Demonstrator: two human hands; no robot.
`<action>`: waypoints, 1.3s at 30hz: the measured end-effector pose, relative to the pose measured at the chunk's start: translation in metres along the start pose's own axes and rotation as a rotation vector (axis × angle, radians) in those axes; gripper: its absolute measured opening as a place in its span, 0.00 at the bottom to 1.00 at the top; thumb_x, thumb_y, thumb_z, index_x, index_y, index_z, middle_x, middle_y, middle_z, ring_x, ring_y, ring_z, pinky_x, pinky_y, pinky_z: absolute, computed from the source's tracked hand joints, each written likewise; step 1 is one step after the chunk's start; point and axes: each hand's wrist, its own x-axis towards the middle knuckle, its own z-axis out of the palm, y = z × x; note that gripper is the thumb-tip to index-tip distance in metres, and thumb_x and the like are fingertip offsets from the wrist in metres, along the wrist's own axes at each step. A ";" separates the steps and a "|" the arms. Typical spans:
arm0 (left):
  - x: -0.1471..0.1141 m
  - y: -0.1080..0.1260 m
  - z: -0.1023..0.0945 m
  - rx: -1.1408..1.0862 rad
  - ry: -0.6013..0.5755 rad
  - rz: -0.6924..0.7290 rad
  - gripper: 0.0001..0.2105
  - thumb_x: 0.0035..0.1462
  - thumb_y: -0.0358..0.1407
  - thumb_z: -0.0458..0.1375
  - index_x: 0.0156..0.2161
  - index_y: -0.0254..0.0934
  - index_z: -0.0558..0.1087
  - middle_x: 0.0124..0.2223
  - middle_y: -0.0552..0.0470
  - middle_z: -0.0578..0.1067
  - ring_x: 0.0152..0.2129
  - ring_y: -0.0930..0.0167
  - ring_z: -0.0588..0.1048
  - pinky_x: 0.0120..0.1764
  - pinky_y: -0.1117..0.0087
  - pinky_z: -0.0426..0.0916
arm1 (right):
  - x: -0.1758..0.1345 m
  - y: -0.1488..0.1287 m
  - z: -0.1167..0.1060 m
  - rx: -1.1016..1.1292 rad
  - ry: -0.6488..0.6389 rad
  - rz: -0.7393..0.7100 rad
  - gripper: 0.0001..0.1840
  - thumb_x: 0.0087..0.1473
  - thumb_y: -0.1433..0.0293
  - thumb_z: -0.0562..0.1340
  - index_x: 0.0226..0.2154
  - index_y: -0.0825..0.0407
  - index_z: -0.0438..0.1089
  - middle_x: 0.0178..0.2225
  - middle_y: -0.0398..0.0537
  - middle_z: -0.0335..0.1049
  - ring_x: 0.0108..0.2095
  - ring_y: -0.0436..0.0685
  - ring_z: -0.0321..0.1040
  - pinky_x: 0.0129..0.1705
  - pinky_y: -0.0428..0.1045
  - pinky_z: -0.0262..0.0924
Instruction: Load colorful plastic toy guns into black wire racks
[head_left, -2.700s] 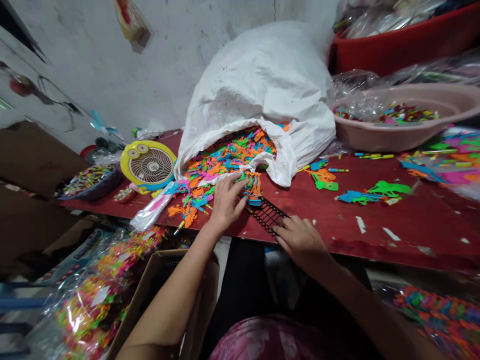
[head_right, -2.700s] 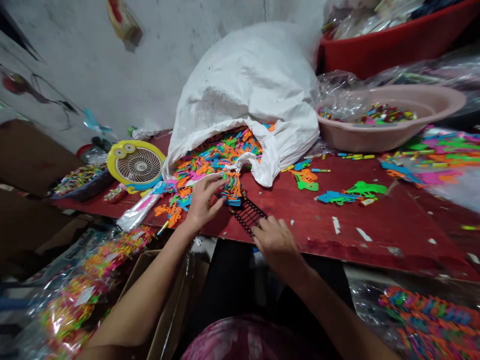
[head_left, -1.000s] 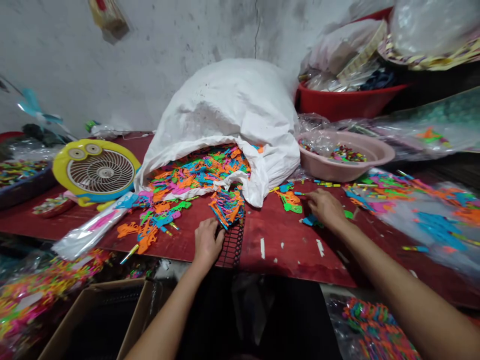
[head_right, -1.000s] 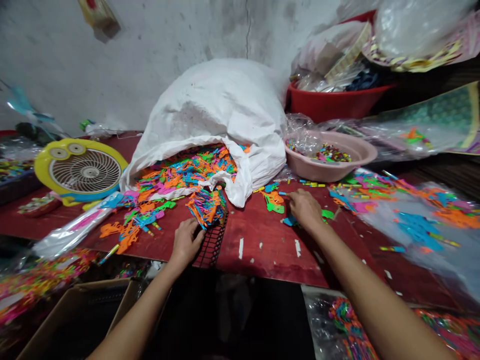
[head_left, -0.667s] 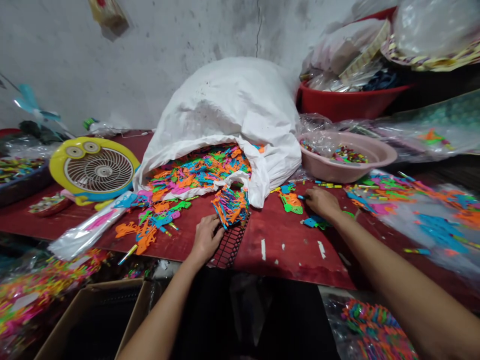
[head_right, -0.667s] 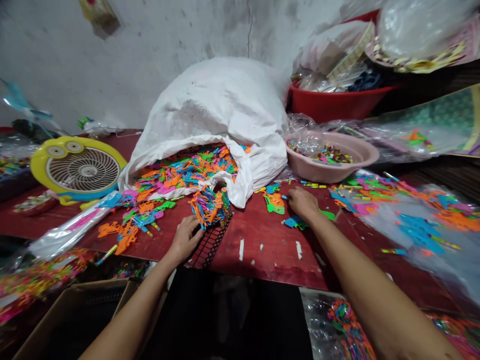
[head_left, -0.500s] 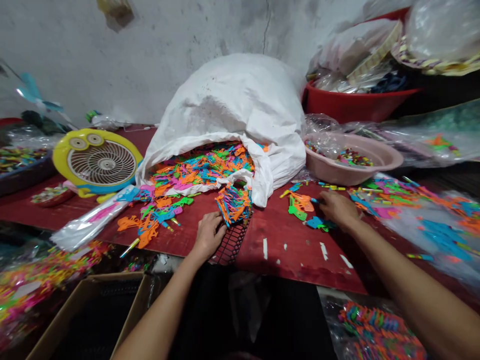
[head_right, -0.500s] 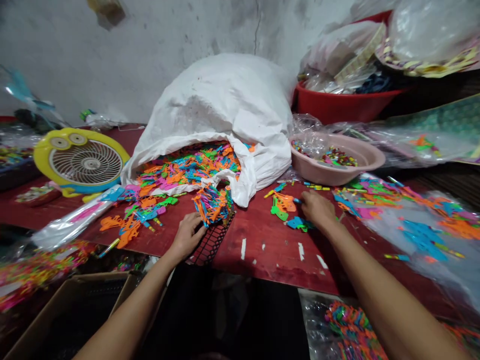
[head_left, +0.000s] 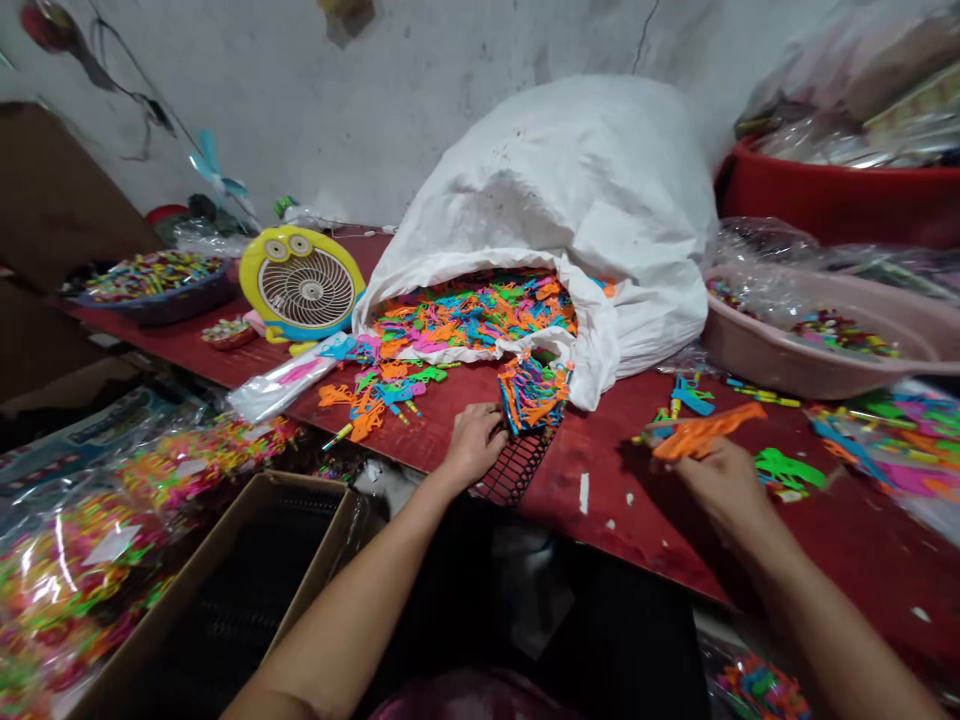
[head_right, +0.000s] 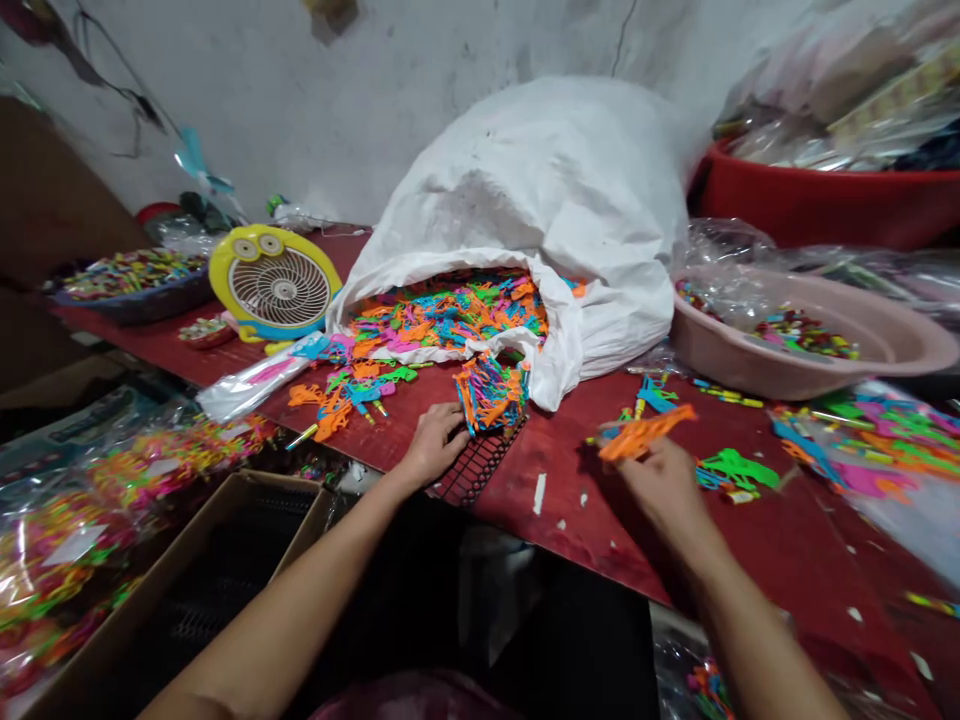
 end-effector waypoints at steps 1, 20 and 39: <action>0.000 0.000 0.000 0.003 0.005 0.001 0.08 0.60 0.34 0.55 0.43 0.40 0.75 0.53 0.51 0.73 0.50 0.65 0.67 0.50 0.62 0.62 | -0.010 -0.008 0.013 0.068 -0.068 0.017 0.18 0.41 0.60 0.64 0.33 0.55 0.73 0.29 0.52 0.75 0.26 0.55 0.69 0.28 0.48 0.62; 0.000 -0.002 0.000 0.002 -0.006 -0.006 0.10 0.58 0.35 0.54 0.43 0.40 0.75 0.53 0.50 0.73 0.50 0.63 0.67 0.52 0.60 0.62 | -0.034 -0.022 0.099 -0.013 -0.306 -0.101 0.19 0.53 0.55 0.60 0.24 0.52 0.72 0.20 0.47 0.70 0.22 0.54 0.66 0.26 0.48 0.60; -0.001 0.001 -0.001 -0.008 -0.034 -0.015 0.12 0.59 0.35 0.52 0.46 0.40 0.74 0.54 0.48 0.71 0.52 0.62 0.65 0.54 0.58 0.62 | -0.043 -0.027 0.110 -0.458 -0.049 -0.329 0.20 0.59 0.56 0.53 0.27 0.52 0.69 0.23 0.48 0.66 0.26 0.55 0.61 0.32 0.50 0.55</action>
